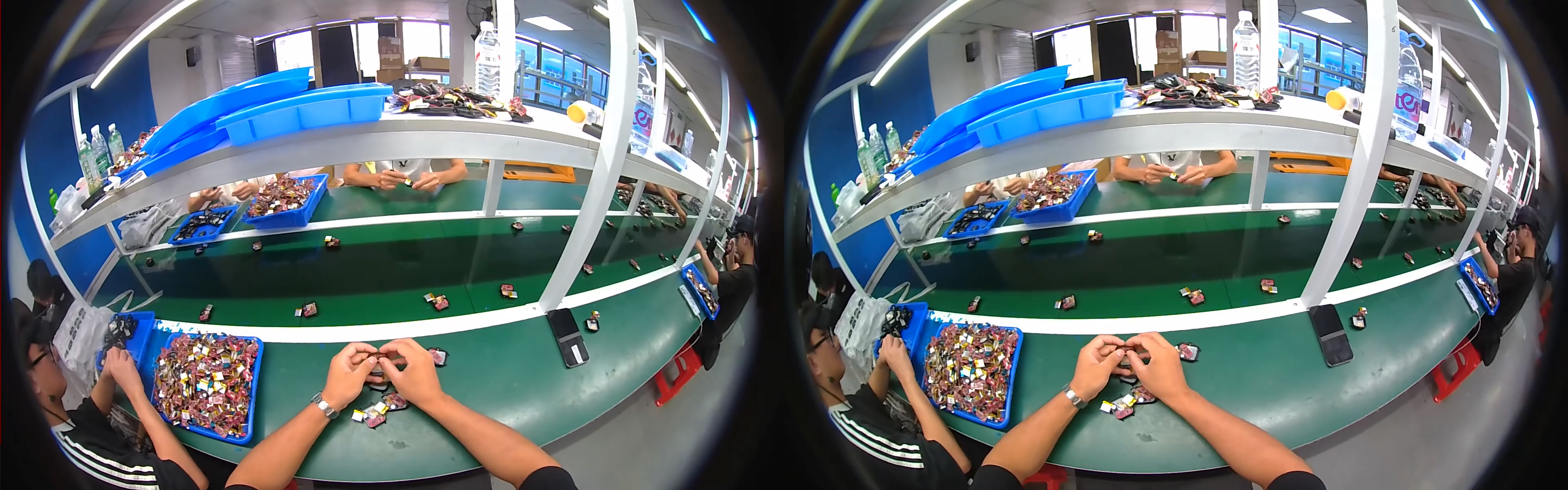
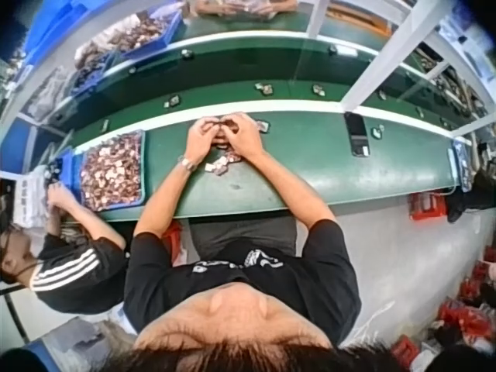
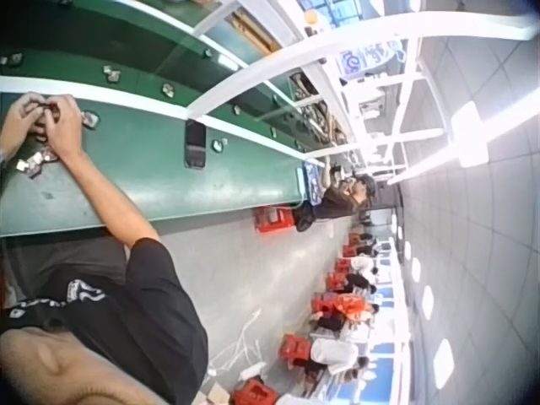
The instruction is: Assembling small electronic components on a factory production line.
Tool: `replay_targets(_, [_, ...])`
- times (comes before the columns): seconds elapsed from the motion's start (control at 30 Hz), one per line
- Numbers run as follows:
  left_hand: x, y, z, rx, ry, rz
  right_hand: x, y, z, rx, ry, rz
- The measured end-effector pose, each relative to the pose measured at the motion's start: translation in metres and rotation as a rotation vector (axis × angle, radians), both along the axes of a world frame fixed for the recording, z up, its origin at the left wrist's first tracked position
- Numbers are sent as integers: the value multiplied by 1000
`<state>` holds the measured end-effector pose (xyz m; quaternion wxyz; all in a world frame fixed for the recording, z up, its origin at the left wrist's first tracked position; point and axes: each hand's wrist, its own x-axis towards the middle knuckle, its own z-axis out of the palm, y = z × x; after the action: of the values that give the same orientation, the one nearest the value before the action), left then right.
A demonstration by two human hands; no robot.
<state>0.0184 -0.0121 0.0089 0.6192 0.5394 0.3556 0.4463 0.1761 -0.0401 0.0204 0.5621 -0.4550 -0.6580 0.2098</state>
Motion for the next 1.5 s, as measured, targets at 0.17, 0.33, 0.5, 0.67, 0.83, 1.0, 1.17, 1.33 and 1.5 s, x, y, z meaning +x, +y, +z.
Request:
replay_targets(0.17, [-2, -3, 2, 125, 119, 53, 2, 6, 1, -196, 102, 61])
replay_targets(0.33, [-5, 4, 12, 479, 298, 273, 28, 59, 3, -165, 93, 2])
replay_targets(0.5, [-17, 16, -2, 567, 697, 64, 58, 134, -24, -352, 83, -223])
replay_targets(0.67, [-23, 12, 0, 477, 552, -98, 57, 135, -33, -87, -73, -312])
replay_targets(0.83, [-27, 16, 3, 376, 439, -126, 107, 104, -20, -80, -473, -696])
replay_targets(1.0, [-24, 17, 3, 347, 425, -23, 123, 108, -28, -280, -458, -679])
replay_targets(1.17, [-28, 23, -11, 223, 302, 89, 115, 97, -31, -216, -46, -576])
replay_targets(1.33, [-30, 23, -3, 156, 197, 8, 56, 35, 0, -111, -148, 50])
replay_targets(1.5, [-39, 30, -8, -157, 16, -336, 23, 20, 20, -92, -324, 354])
